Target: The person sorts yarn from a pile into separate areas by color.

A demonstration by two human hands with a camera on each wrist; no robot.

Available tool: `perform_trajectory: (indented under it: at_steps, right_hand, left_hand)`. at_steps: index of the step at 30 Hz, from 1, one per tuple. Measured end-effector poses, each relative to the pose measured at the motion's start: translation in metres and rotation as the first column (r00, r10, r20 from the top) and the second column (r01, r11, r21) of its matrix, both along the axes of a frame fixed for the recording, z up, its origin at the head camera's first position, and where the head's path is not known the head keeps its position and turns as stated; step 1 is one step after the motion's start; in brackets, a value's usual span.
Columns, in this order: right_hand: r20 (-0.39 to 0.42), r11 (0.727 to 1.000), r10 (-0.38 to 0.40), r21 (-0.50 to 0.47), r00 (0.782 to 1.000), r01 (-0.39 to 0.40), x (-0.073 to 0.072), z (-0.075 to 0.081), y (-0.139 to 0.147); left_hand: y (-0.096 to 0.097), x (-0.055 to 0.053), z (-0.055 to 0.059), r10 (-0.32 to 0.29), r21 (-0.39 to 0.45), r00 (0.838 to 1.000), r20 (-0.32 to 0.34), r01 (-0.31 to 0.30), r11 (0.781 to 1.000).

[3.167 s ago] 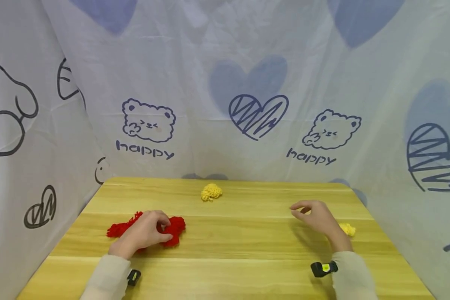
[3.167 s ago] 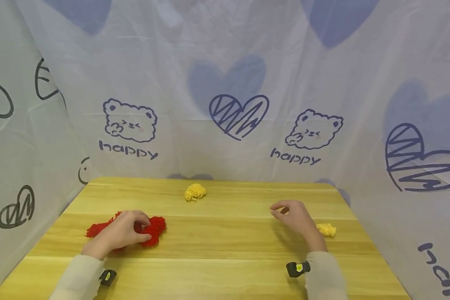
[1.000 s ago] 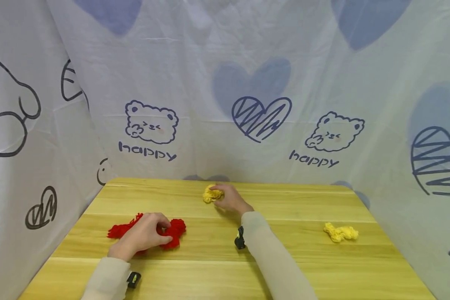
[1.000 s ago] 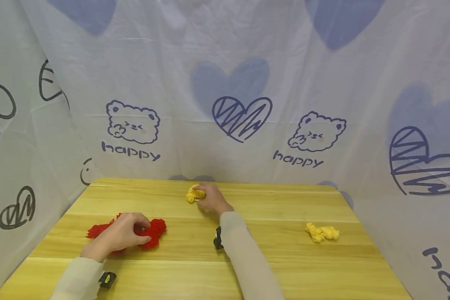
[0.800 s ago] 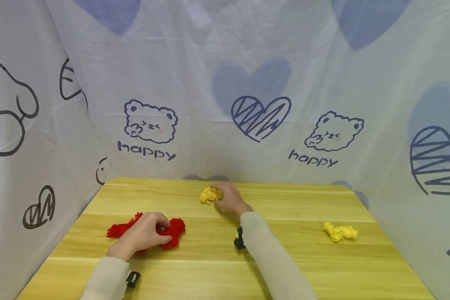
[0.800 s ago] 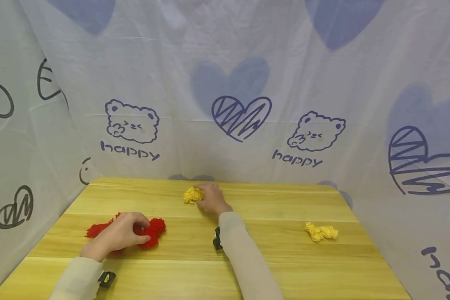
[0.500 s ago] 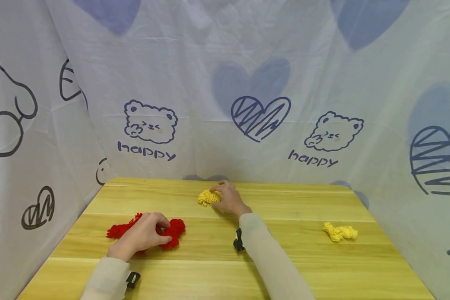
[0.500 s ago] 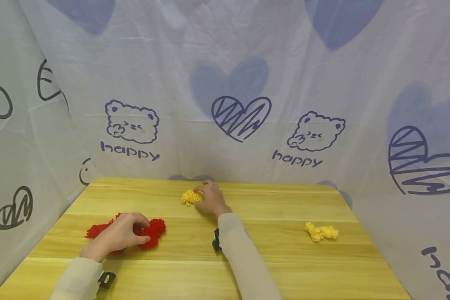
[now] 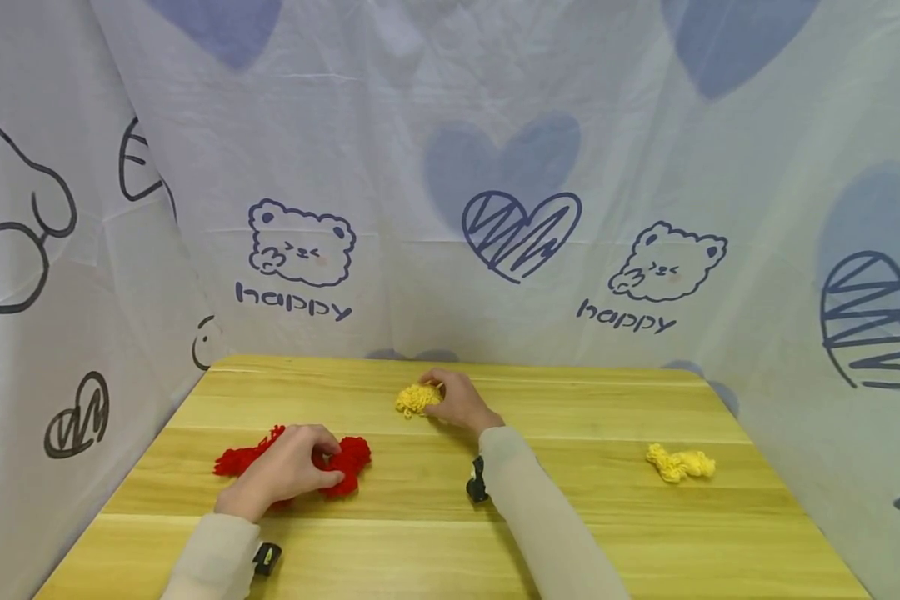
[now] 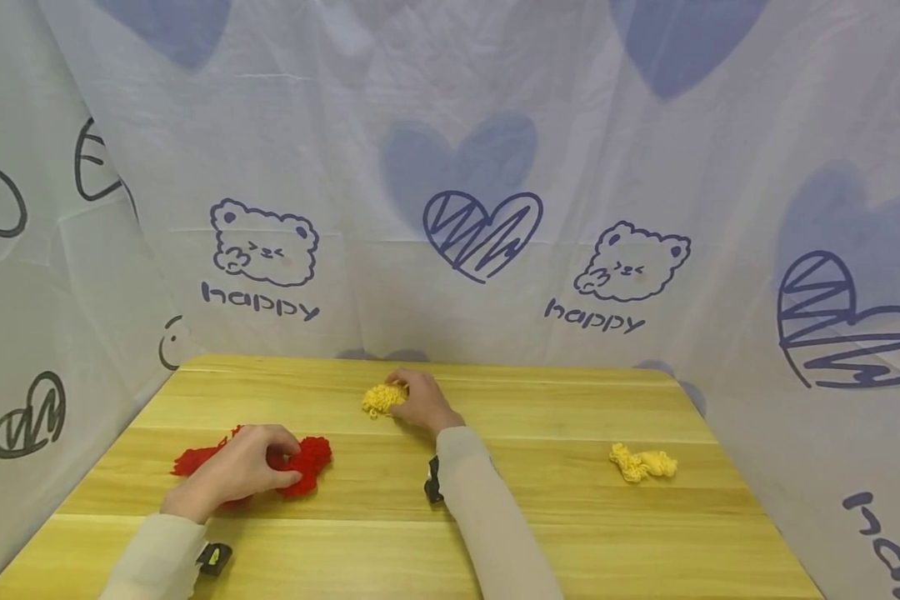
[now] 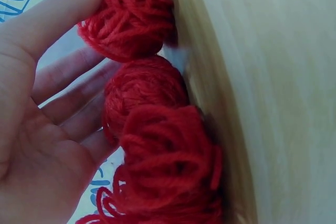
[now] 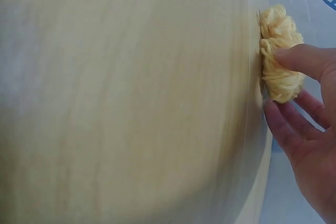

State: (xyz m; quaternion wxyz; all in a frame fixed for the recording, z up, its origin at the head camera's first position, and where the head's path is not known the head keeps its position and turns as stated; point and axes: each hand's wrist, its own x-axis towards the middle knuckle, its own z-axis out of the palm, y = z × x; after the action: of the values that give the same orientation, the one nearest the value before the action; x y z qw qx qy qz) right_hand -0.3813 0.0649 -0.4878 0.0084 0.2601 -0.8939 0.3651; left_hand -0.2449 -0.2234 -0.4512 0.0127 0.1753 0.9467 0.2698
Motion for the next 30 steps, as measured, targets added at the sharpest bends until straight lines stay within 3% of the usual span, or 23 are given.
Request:
perform_trajectory:
  at_steps: [9,16,23,30]
  right_hand:
    - [0.056,0.995,0.006,-0.101,0.998,0.0,0.007,-0.003,0.006]
    - [0.088,0.988,-0.015,-0.15,0.996,0.028,0.013,0.01,0.016]
    - [0.061,0.98,-0.039,-0.194,0.997,0.05,0.029,0.025,0.027]
    - [0.048,0.972,-0.126,-0.196,0.991,0.133,0.051,0.034,0.05]
  left_hand:
    - [-0.002,0.002,-0.004,0.004,-0.003,1.0,0.016,-0.004,1.0]
    - [-0.003,-0.001,0.0,0.009,-0.006,1.0,0.007,-0.009,1.0]
    - [-0.002,-0.002,0.0,0.01,-0.006,1.0,0.001,-0.01,1.0]
    - [0.001,-0.001,0.0,0.006,0.001,1.0,0.011,-0.006,1.0]
